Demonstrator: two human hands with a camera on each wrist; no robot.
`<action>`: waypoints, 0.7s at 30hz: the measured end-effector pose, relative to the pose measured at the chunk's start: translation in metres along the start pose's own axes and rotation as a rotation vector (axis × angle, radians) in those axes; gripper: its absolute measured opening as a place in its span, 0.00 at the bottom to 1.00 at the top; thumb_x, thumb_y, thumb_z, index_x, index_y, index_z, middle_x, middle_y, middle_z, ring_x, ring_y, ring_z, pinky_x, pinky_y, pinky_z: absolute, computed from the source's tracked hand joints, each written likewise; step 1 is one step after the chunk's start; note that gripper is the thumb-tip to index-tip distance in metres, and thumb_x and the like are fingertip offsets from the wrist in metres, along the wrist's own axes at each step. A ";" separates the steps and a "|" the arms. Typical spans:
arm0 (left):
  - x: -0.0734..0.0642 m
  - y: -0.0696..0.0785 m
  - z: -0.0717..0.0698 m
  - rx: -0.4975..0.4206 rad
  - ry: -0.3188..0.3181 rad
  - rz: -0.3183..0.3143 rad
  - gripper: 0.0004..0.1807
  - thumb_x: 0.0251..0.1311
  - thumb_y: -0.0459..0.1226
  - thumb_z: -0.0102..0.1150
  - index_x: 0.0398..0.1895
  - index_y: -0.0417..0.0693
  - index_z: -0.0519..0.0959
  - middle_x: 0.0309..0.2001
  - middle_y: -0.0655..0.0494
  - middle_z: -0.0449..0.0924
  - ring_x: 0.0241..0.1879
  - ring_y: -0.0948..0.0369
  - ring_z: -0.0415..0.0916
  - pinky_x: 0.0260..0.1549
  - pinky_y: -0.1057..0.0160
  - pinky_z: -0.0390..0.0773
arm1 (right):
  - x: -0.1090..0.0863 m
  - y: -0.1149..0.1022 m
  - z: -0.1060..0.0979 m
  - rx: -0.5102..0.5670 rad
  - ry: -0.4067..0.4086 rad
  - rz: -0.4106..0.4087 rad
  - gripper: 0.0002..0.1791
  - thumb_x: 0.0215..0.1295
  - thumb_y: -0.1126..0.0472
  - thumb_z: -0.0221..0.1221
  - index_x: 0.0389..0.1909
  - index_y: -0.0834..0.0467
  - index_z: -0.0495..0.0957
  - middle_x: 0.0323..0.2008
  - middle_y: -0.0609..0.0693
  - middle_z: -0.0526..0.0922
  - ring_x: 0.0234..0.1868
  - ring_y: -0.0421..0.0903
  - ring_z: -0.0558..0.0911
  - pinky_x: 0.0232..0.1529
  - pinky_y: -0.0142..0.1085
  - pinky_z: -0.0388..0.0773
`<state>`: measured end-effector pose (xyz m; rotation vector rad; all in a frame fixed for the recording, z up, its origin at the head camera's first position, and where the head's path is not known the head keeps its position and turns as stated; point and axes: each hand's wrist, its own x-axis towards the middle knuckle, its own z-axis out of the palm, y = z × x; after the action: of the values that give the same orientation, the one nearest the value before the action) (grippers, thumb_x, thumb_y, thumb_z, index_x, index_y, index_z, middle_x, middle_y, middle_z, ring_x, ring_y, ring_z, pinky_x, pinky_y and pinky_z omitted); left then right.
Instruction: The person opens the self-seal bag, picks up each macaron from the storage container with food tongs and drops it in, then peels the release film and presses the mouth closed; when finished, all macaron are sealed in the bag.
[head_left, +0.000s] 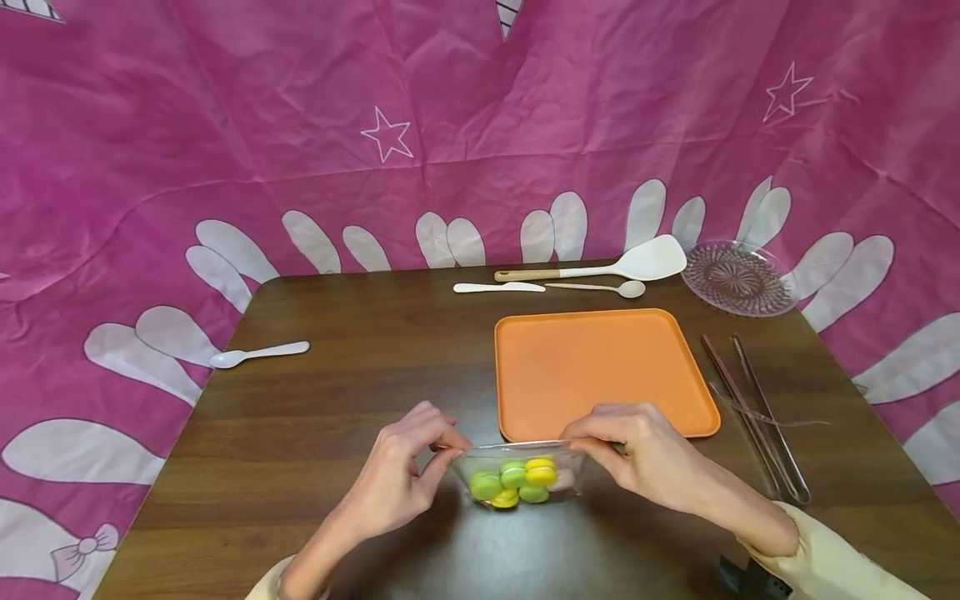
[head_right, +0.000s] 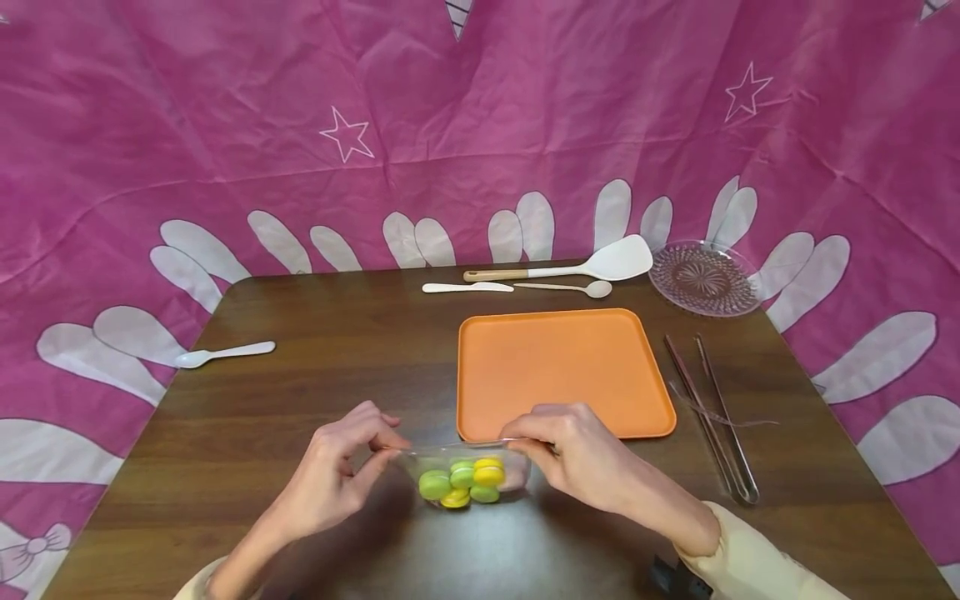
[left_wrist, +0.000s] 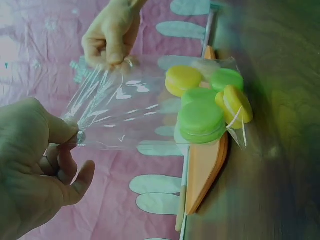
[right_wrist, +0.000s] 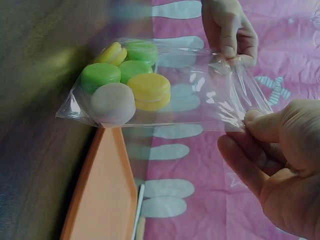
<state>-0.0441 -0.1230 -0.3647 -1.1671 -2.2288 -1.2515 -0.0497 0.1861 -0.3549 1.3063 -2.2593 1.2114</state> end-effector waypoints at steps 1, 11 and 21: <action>-0.001 0.000 -0.002 -0.006 0.009 -0.006 0.17 0.51 0.19 0.67 0.35 0.51 0.83 0.30 0.65 0.79 0.36 0.63 0.75 0.24 0.77 0.70 | 0.001 0.000 0.000 0.005 -0.001 0.001 0.04 0.68 0.64 0.63 0.40 0.57 0.85 0.31 0.43 0.85 0.27 0.34 0.78 0.25 0.21 0.72; 0.012 -0.015 -0.028 0.040 0.160 -0.059 0.14 0.52 0.20 0.68 0.34 0.47 0.86 0.25 0.61 0.78 0.26 0.65 0.66 0.22 0.72 0.62 | 0.042 0.008 -0.003 0.009 0.066 -0.023 0.16 0.52 0.80 0.68 0.39 0.60 0.86 0.32 0.47 0.88 0.30 0.38 0.85 0.28 0.25 0.78; 0.047 -0.054 -0.059 0.113 0.367 -0.200 0.08 0.52 0.19 0.69 0.29 0.37 0.83 0.28 0.51 0.83 0.28 0.63 0.72 0.26 0.72 0.70 | 0.107 0.052 0.016 -0.055 0.254 -0.061 0.10 0.52 0.78 0.69 0.34 0.63 0.87 0.29 0.50 0.88 0.27 0.42 0.87 0.30 0.30 0.82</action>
<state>-0.1219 -0.1633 -0.3323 -0.6246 -2.1393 -1.2745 -0.1487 0.1229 -0.3301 1.1224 -2.0440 1.2101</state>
